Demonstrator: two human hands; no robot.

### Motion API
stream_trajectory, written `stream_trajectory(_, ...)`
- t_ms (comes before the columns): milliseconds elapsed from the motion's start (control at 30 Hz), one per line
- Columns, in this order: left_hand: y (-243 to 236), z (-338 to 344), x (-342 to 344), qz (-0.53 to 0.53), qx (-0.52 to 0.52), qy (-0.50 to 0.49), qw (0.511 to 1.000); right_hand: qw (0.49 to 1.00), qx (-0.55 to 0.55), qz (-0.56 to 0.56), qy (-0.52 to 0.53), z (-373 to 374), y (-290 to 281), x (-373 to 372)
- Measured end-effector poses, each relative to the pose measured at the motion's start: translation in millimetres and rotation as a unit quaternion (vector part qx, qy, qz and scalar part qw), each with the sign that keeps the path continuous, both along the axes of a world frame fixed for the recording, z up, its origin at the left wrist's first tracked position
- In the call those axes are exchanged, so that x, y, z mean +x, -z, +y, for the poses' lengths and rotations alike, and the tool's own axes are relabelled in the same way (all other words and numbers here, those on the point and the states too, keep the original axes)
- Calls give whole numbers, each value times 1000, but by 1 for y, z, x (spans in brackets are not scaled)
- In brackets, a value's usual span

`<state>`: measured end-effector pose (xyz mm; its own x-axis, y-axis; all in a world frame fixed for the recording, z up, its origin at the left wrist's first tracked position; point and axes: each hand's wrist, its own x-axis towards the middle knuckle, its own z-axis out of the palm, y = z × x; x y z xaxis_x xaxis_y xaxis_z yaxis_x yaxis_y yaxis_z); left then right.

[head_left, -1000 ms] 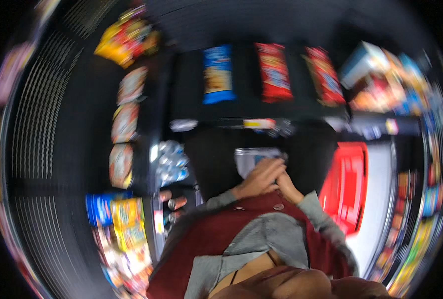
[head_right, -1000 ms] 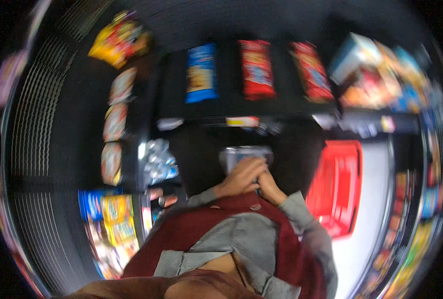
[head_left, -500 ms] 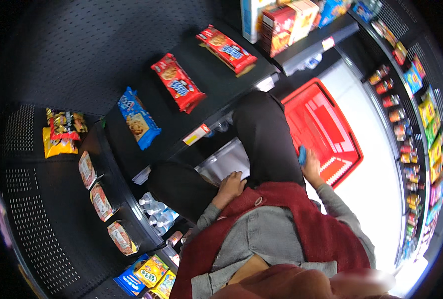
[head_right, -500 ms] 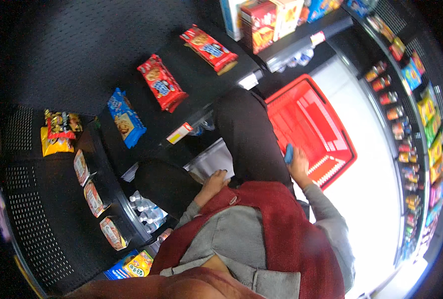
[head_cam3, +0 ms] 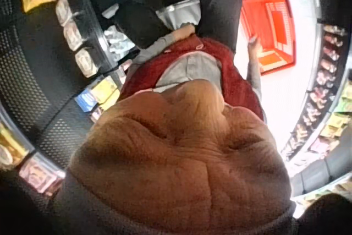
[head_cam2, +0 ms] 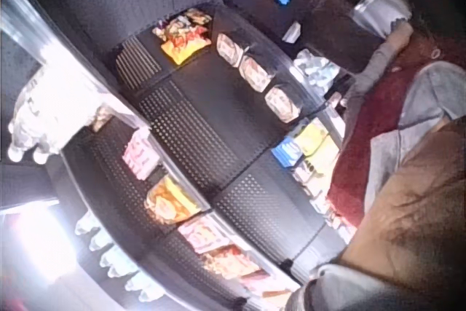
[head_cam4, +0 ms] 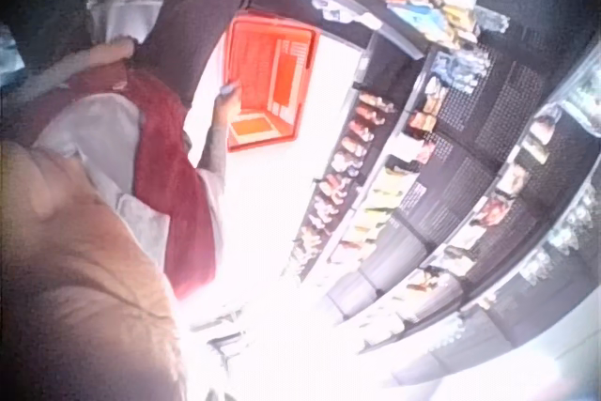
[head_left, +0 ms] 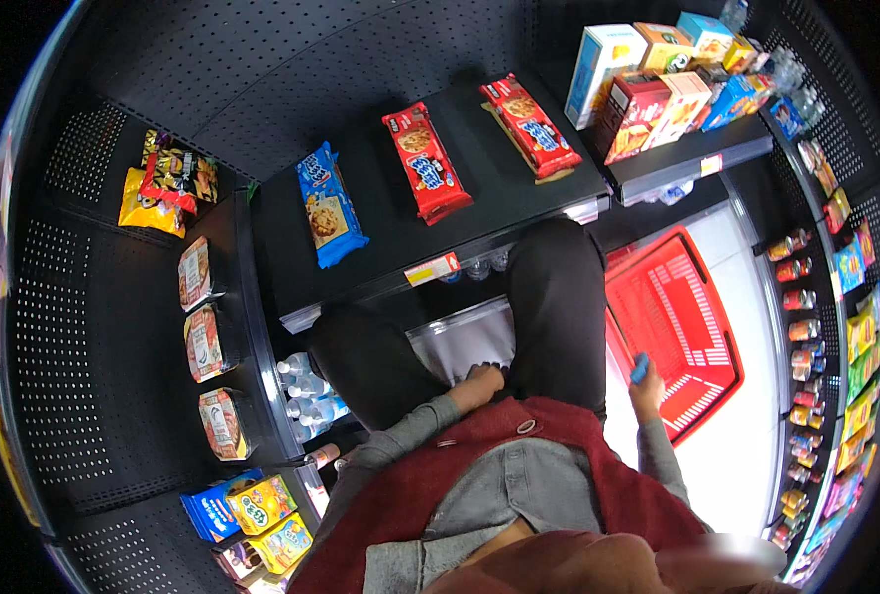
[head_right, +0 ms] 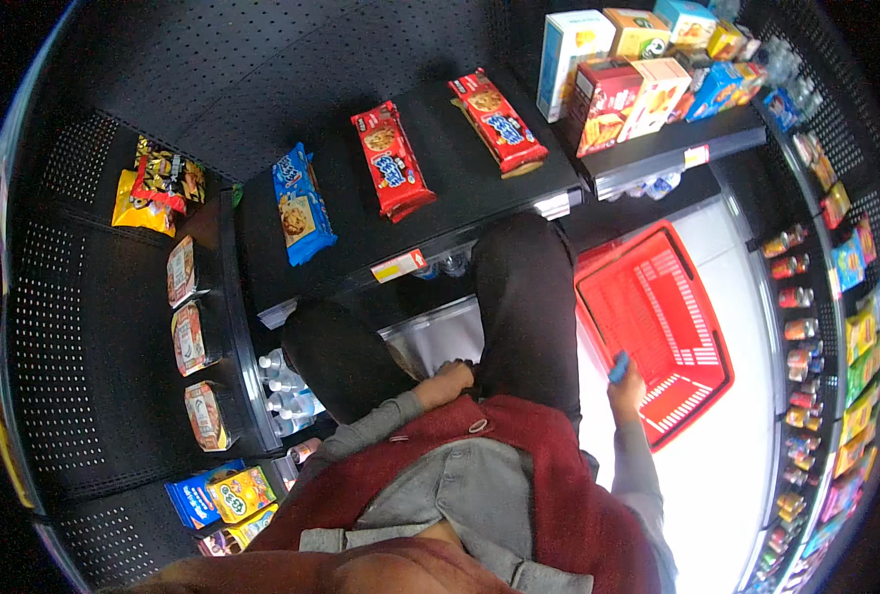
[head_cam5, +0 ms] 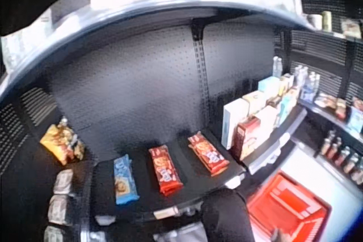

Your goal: The person wipes a supermarket shelf with a blue cloth, then picks up and wipes several snack packages and instant noodle cups before placing them back on the shelf. They continue wiping the shelf and handling additional snack boxes, moving them into a red basket.

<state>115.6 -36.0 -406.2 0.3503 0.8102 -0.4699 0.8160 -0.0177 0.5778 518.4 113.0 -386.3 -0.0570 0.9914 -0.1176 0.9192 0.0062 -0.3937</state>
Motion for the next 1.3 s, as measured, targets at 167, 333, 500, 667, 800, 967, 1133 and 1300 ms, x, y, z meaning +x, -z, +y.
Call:
stream_trajectory(167, 73, -5, 32, 35, -101, -53, 993, 997, -23, -44, -53, -1, -1, 54)
stream_trajectory(333, 97, 0, 44, 46, -151, -89, 983, 990, 20, 23, -141, 6, 24, 73)
stream_trajectory(500, 95, 16, 62, -4, -184, -115, 976, 989, -10, -27, -146, 6, 33, 85)
stream_trajectory(667, 95, 15, 104, -82, -192, -179, 961, 982, -5, -9, -189, 11, 30, 83)
stream_trajectory(800, 94, 8, 138, -55, -168, -209, 962, 970, 16, 25, -242, 23, 28, 72)
stream_trajectory(967, 87, -9, 171, -39, -179, -261, 948, 963, 0, 22, -268, 39, 36, 59)
stream_trajectory(1133, 83, -36, 202, -31, -182, -323, 928, 950, 8, 36, -311, 49, 46, 58)
stream_trajectory(1300, 80, -51, 227, -39, -177, -368, 912, 938, 22, 39, -344, 55, 56, 65)
